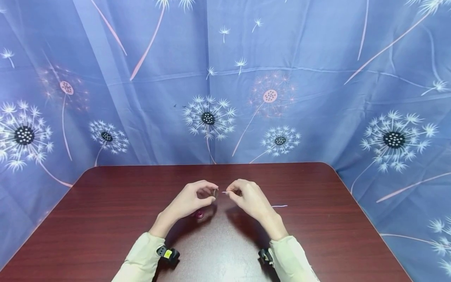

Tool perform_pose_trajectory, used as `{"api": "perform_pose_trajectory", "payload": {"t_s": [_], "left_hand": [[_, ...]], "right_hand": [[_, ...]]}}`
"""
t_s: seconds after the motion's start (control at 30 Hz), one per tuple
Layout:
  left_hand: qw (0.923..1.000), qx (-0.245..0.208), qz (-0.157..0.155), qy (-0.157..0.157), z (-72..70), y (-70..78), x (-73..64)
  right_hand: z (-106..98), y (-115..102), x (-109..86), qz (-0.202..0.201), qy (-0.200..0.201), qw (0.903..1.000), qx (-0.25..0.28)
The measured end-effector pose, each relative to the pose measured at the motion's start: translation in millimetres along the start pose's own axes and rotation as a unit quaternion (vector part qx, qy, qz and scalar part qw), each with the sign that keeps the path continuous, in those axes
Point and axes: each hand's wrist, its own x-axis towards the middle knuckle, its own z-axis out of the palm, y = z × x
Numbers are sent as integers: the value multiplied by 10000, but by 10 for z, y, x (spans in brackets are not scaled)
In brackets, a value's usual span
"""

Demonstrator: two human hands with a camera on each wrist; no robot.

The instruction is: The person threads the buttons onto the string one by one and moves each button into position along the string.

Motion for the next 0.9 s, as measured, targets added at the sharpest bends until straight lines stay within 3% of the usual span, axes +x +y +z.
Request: {"api": "perform_pose_trajectory", "payload": {"t_s": [0.9], "left_hand": [[9997,-134,178,-110,5,21,1]], "right_hand": [[95,-55,1,-187,71,9998,-34]]}}
